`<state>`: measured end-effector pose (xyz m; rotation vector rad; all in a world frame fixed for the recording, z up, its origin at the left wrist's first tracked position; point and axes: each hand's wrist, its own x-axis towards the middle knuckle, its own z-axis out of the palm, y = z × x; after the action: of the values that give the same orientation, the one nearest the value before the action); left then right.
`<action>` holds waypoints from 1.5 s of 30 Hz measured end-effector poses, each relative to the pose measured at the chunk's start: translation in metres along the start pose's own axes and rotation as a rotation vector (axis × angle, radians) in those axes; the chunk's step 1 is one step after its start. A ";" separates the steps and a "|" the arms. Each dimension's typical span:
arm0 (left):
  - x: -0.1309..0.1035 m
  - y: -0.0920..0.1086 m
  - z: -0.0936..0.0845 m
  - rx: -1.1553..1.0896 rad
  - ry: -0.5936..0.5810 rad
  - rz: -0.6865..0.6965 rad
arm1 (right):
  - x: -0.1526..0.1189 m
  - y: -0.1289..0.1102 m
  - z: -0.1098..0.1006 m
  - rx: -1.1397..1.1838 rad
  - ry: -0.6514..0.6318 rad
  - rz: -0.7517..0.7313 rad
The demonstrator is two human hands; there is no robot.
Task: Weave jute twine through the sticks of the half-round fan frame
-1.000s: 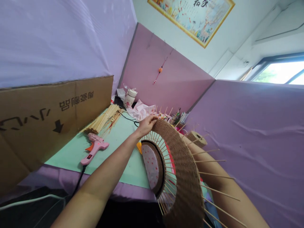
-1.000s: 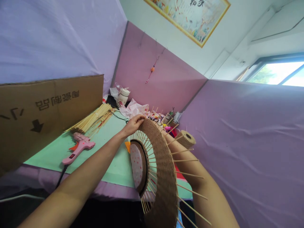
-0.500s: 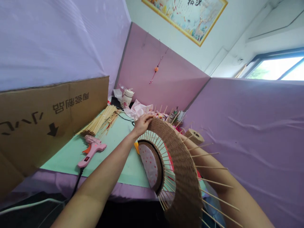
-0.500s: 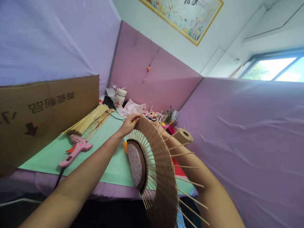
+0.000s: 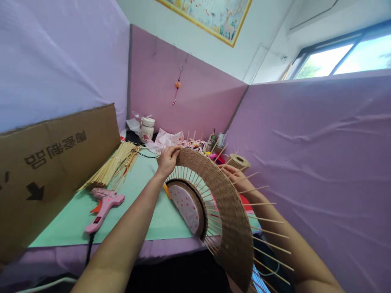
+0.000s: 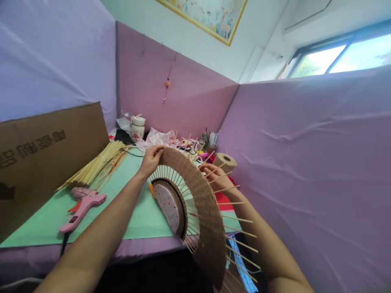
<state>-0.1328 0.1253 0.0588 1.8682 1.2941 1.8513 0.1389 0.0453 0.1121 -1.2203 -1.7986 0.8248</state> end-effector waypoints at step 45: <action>-0.018 0.017 -0.010 0.366 0.240 0.012 | -0.069 -0.049 0.050 -0.988 0.712 -0.161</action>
<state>-0.1312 0.0985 0.0594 1.8592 1.8121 2.0025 0.0897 -0.0394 0.1127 -1.6290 -1.6340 -0.6534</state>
